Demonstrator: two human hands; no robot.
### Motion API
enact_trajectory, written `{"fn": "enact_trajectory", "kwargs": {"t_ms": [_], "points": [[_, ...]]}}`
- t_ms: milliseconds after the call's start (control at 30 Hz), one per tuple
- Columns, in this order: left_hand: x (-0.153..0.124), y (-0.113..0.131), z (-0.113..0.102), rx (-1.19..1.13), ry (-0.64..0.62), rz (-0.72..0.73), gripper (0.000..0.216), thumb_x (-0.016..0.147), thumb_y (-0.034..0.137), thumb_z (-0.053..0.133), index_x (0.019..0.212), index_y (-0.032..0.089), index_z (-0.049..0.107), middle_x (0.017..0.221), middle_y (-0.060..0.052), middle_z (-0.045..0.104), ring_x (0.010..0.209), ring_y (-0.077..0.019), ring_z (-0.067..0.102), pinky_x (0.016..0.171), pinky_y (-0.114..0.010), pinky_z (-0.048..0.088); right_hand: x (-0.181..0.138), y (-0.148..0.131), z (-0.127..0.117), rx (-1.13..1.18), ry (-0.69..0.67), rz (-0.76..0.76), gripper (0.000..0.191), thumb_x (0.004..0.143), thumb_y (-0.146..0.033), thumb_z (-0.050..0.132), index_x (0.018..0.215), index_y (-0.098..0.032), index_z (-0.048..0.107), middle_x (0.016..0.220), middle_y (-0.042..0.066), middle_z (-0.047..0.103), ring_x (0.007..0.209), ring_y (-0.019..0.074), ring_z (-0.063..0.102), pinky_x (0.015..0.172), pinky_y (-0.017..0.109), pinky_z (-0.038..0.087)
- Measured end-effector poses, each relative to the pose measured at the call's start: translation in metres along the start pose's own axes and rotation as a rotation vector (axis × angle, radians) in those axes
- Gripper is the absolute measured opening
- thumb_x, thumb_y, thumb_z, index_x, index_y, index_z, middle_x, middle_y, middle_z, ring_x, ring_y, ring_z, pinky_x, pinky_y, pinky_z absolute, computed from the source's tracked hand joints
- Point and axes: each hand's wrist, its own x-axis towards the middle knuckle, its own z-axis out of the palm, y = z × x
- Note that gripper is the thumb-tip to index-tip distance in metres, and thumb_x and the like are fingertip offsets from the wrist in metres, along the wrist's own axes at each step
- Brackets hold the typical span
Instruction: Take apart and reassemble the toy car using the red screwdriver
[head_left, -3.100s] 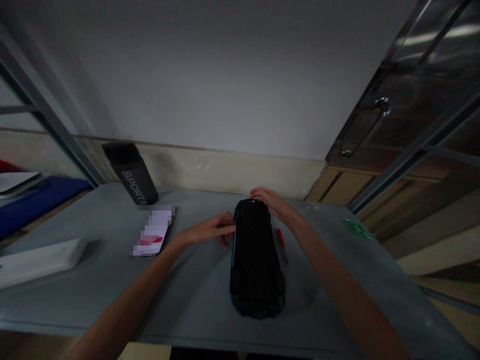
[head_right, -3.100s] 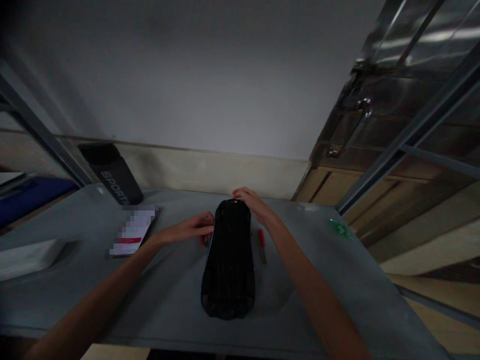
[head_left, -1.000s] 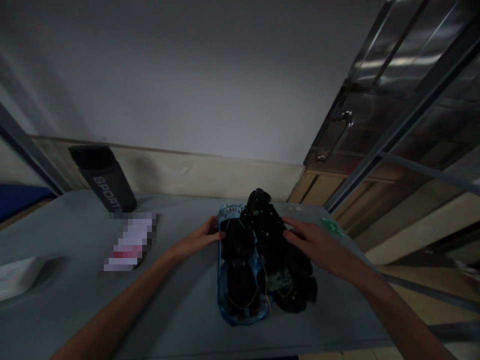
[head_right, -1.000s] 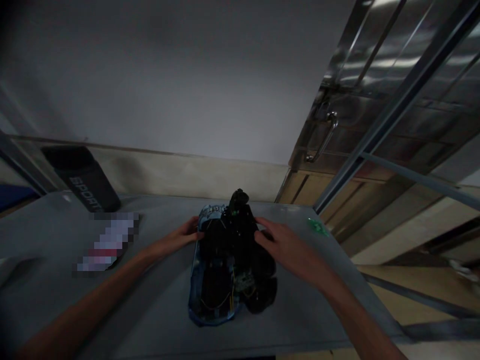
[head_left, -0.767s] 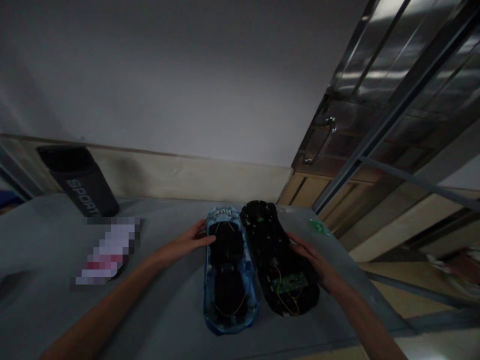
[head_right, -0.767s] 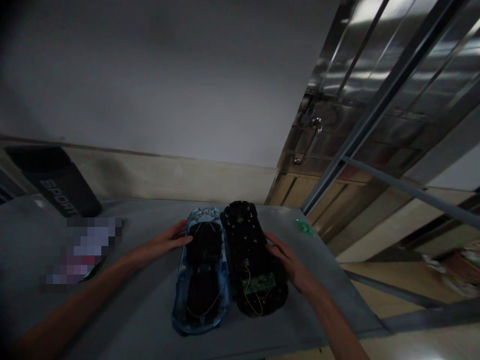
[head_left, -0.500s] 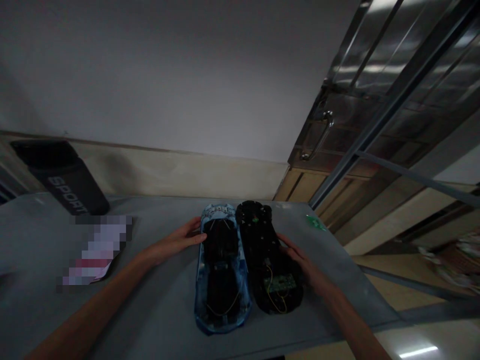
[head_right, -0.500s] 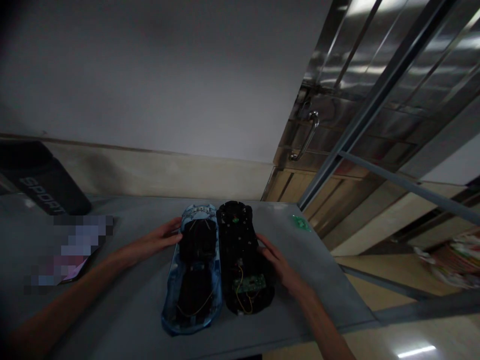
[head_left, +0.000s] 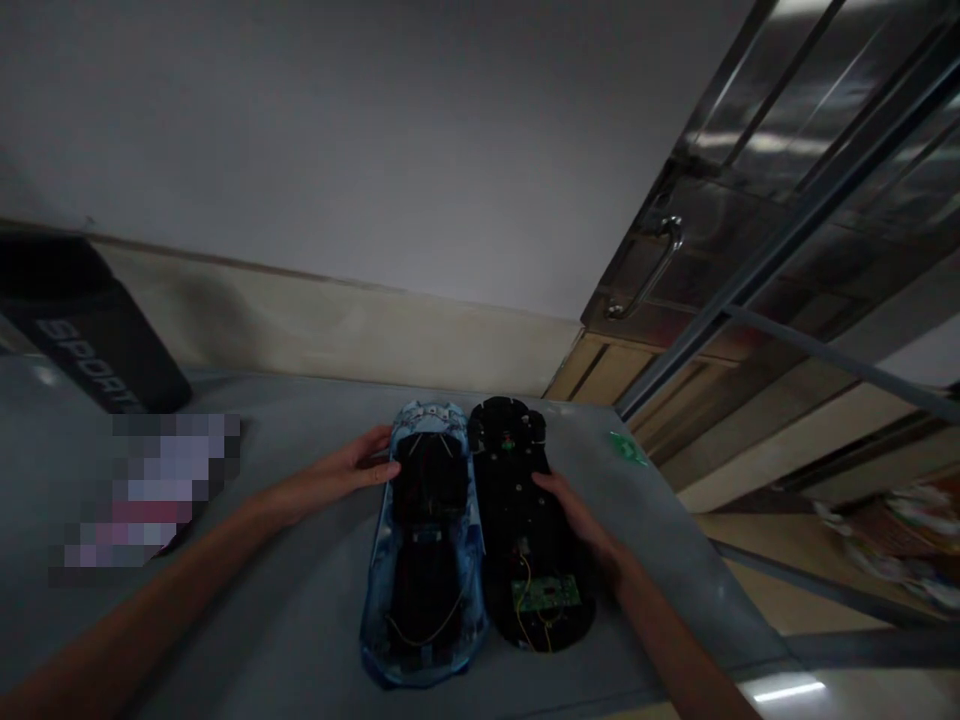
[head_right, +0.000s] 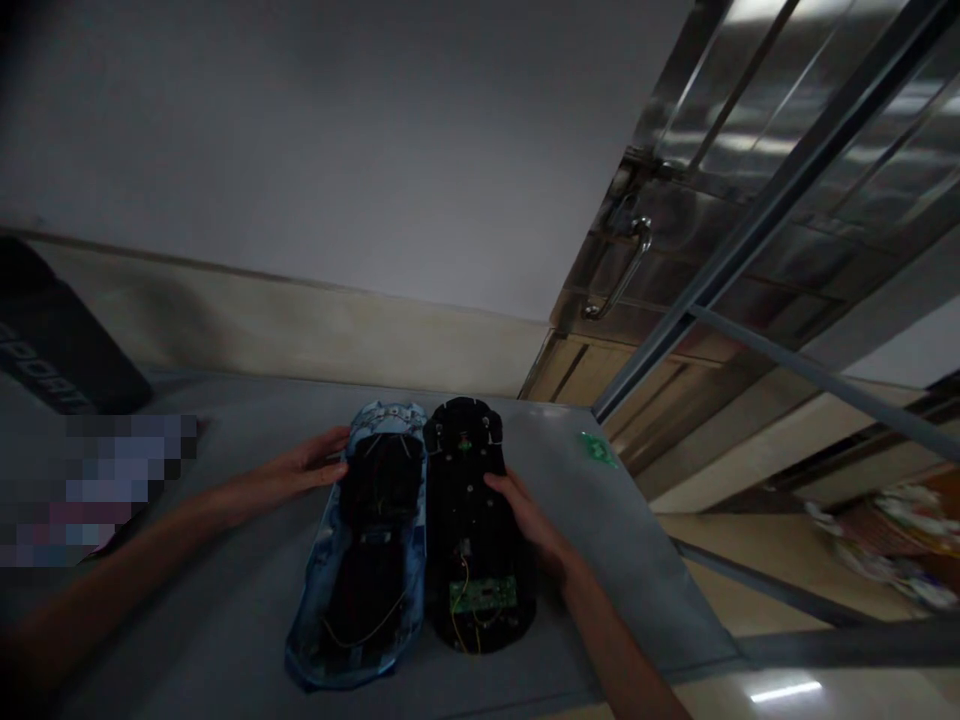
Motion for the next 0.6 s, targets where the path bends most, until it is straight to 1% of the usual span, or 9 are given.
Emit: {"fn": "enact_trajectory", "kwargs": {"t_ms": [133, 267, 333, 467, 600], "points": [[0.0007, 0.0, 0.0003, -0.009, 0.002, 0.004, 0.071, 0.086, 0.059, 0.08, 0.145, 0.025, 0.06, 0.155, -0.008, 0.062, 0.148, -0.0347, 0.051, 0.125, -0.052, 0.039, 0.0003, 0.001, -0.0021, -0.028, 0.028, 0.025, 0.033, 0.084, -0.05, 0.072, 0.109, -0.028, 0.073, 0.095, 0.007, 0.081, 0.088, 0.0305, 0.076, 0.08, 0.046, 0.063], [0.0023, -0.0019, -0.0015, 0.011, -0.013, -0.012, 0.072, 0.084, 0.058, 0.08, 0.145, 0.026, 0.06, 0.16, -0.007, 0.056, 0.153, -0.0359, 0.046, 0.126, -0.048, 0.039, 0.001, 0.0003, -0.0003, 0.002, 0.049, 0.028, 0.039, 0.082, -0.048, 0.074, 0.115, -0.027, 0.072, 0.109, 0.008, 0.081, 0.094, 0.0298, 0.077, 0.08, 0.044, 0.062], [0.0024, -0.0012, -0.0017, 0.023, -0.019, -0.011, 0.073, 0.084, 0.058, 0.08, 0.146, 0.025, 0.061, 0.161, -0.008, 0.055, 0.154, -0.037, 0.045, 0.126, -0.046, 0.039, 0.0006, -0.0001, 0.0005, 0.01, 0.049, 0.036, 0.041, 0.082, -0.048, 0.074, 0.117, -0.027, 0.072, 0.113, 0.008, 0.081, 0.096, 0.0301, 0.077, 0.079, 0.044, 0.063], [0.0011, 0.0025, -0.0003, 0.028, -0.005, -0.017, 0.075, 0.082, 0.06, 0.081, 0.146, 0.026, 0.062, 0.162, -0.01, 0.055, 0.154, -0.0394, 0.043, 0.127, -0.049, 0.037, -0.0012, -0.0015, 0.0007, 0.012, 0.028, 0.045, 0.043, 0.084, -0.048, 0.072, 0.122, -0.027, 0.071, 0.112, 0.009, 0.081, 0.1, 0.0318, 0.077, 0.081, 0.046, 0.063], [0.002, 0.0012, -0.0001, 0.016, 0.001, -0.005, 0.075, 0.082, 0.061, 0.081, 0.146, 0.025, 0.063, 0.16, -0.012, 0.057, 0.155, -0.0408, 0.042, 0.127, -0.052, 0.038, -0.0026, -0.0035, 0.0014, 0.025, 0.021, 0.055, 0.043, 0.085, -0.047, 0.072, 0.124, -0.027, 0.07, 0.11, 0.008, 0.082, 0.107, 0.0316, 0.076, 0.081, 0.043, 0.063]]}}
